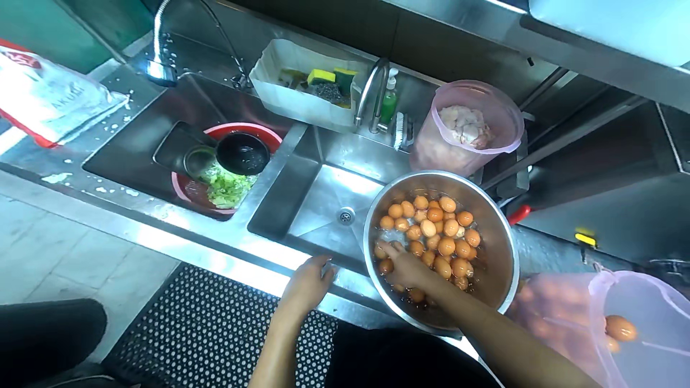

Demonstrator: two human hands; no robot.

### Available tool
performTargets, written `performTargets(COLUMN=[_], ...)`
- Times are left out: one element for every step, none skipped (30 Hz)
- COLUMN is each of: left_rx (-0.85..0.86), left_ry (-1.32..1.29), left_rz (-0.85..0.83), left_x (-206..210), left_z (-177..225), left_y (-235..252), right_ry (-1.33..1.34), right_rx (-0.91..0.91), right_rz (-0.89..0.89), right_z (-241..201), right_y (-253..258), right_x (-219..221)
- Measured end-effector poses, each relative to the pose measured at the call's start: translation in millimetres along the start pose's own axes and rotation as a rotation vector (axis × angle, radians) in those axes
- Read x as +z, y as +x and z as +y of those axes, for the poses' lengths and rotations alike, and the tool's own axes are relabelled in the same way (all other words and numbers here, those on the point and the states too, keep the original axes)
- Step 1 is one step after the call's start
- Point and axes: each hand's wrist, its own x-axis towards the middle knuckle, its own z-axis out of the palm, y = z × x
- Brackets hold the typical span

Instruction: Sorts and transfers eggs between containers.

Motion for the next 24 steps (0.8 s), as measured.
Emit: performTargets(left_rx=[0.002,0.007,0.012,0.017,0.02,0.022,0.028,0.031,0.038,0.043,0.044,0.044,0.041,0.038,0.032,0.028,0.022,0.018,0.012,0.005,-0.006,-0.013,-0.018,-0.024], left_ry=[0.005,0.01,0.019,0.028,0.034,0.036,0.038,0.043,0.045,0.046,0.044,0.043,0.042,0.039,0.038,0.033,0.033,0.036,0.039,0.041,0.043,0.044,0.045,0.048], left_rz=[-0.004,-0.006,-0.007,-0.01,-0.013,-0.018,-0.018,-0.014,-0.009,-0.005,-0.001,0.001,0.0,0.0,-0.002,-0.004,-0.007,-0.008,-0.011,-0.016,-0.023,-0.023,-0.024,-0.027], left_x=[0,0,1,1,1,0,-1,-1,-2,-2,-3,-3,-3,-3,-4,-4,-4,-5,-6,-7,-7,-8,-9,-9], left_z=[1,2,2,3,4,5,7,8,9,9,9,9,9,8,7,6,5,4,3,3,2,1,1,2], left_y=[0,1,1,2,2,2,3,3,3,3,3,4,3,3,3,2,1,0,0,-1,-1,-1,-1,-2], right_ry=[0.013,0.008,-0.007,-0.026,-0.048,-0.057,-0.054,-0.038,-0.014,0.016,0.056,0.105,0.16,0.229,0.313,0.395,0.473,0.551,0.641,0.742,0.834,0.909,0.981,1.035], right_rx=[-0.016,-0.024,-0.023,-0.021,-0.012,-0.006,-0.001,0.004,0.005,0.0,-0.014,-0.027,-0.041,-0.055,-0.065,-0.065,-0.052,-0.038,-0.03,-0.021,-0.016,-0.021,-0.034,-0.047], right_rz=[-0.006,-0.017,-0.026,-0.028,-0.032,-0.032,-0.021,-0.006,0.003,0.006,0.012,0.015,0.017,0.015,0.01,0.002,-0.013,-0.031,-0.053,-0.076,-0.096,-0.111,-0.124,-0.135], right_z=[-1,-2,-4,-5,-6,-6,-6,-6,-5,-3,0,2,4,5,5,4,3,2,3,3,4,6,8,10], right_y=[-1,-1,-1,-1,0,1,1,1,1,2,3,3,2,2,0,-2,-4,-5,-6,-7,-8,-9,-9,-8], right_x=[-1,-2,-3,-3,-3,-2,-2,-1,0,0,-1,-1,-3,-5,-8,-10,-13,-15,-17,-19,-20,-22,-23,-24])
